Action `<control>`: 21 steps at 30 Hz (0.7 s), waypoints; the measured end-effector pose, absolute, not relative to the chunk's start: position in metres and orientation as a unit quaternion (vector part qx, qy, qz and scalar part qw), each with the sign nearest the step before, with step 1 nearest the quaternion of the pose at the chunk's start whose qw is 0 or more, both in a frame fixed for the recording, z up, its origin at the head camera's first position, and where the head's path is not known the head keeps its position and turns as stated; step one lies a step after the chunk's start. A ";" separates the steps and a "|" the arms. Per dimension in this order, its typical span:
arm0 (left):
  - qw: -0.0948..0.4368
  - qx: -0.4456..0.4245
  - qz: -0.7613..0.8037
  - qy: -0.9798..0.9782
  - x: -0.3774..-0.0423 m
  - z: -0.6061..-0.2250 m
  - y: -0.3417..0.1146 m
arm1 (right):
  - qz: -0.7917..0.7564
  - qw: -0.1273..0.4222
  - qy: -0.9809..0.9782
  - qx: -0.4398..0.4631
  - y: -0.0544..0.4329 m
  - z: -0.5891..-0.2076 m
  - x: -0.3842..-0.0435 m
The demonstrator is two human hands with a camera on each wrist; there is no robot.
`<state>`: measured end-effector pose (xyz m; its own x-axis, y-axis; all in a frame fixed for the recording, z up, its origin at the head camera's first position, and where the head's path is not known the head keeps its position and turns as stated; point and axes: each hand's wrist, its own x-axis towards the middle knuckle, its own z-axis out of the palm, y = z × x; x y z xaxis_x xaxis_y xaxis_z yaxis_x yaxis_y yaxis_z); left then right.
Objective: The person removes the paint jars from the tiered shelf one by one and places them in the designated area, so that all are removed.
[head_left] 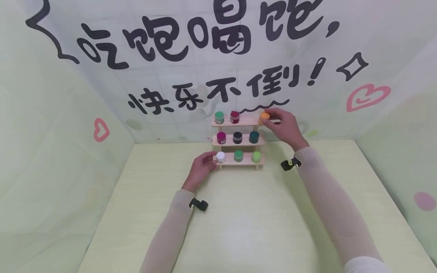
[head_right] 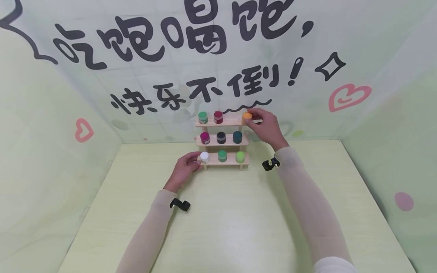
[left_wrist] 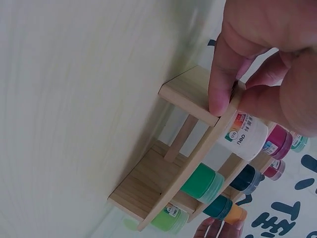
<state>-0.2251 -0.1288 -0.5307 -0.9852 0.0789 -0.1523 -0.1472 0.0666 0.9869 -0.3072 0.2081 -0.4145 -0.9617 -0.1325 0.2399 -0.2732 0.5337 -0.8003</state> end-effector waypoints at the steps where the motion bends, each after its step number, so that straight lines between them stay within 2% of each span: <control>1: 0.083 -0.024 0.684 0.724 -0.225 -0.532 -0.128 | 0.471 0.075 -0.871 0.116 0.210 -0.414 -0.305; 21: 0.091 -0.027 0.690 0.717 -0.226 -0.532 -0.128 | 0.507 0.111 -0.846 0.125 0.247 -0.424 -0.266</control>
<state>-0.2258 -0.1285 -0.5324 -0.9819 0.0879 -0.1676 -0.1642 0.0451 0.9854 -0.2656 0.2475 -0.4240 -0.9444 -0.0989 0.3136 -0.3231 0.4558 -0.8294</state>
